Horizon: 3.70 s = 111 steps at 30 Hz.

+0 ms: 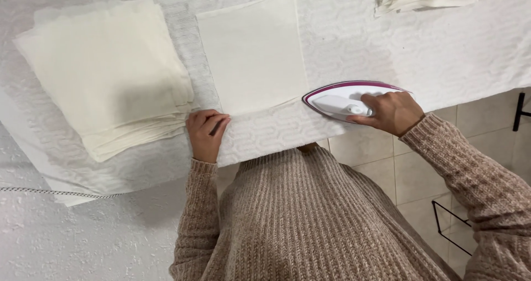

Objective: Ironing small squares of white fabric on a table.

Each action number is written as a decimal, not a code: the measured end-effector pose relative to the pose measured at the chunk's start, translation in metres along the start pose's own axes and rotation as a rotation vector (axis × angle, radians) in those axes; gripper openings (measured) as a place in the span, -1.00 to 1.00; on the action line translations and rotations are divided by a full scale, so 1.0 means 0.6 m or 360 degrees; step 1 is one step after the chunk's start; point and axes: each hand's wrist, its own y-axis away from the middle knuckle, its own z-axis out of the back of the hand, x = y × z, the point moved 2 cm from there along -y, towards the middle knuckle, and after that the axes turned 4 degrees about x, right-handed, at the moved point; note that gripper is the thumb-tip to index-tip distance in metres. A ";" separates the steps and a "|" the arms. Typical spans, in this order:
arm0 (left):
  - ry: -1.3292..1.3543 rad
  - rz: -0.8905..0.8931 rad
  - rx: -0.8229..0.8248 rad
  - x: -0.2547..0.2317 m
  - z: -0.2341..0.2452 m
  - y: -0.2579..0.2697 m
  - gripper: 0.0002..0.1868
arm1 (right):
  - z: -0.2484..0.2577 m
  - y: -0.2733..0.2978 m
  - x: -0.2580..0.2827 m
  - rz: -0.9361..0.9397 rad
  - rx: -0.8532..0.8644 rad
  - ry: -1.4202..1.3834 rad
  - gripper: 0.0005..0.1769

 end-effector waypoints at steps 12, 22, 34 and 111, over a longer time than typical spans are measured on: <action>0.0066 0.0291 0.0127 -0.033 0.027 -0.037 -0.79 | -0.023 -0.021 0.010 0.0054 0.0019 0.0048 -0.43; 0.0019 0.0335 0.0199 -0.024 0.027 -0.039 -0.78 | -0.022 -0.056 0.072 0.0172 -0.0009 0.0073 -0.41; 0.0009 0.0308 0.0208 0.027 0.003 -0.017 -0.77 | -0.002 -0.102 0.186 0.0283 0.0105 0.0041 -0.38; 0.0100 0.0091 -0.0194 -0.069 0.010 0.020 -0.69 | -0.004 -0.110 0.261 0.0133 -0.0004 -0.0115 -0.25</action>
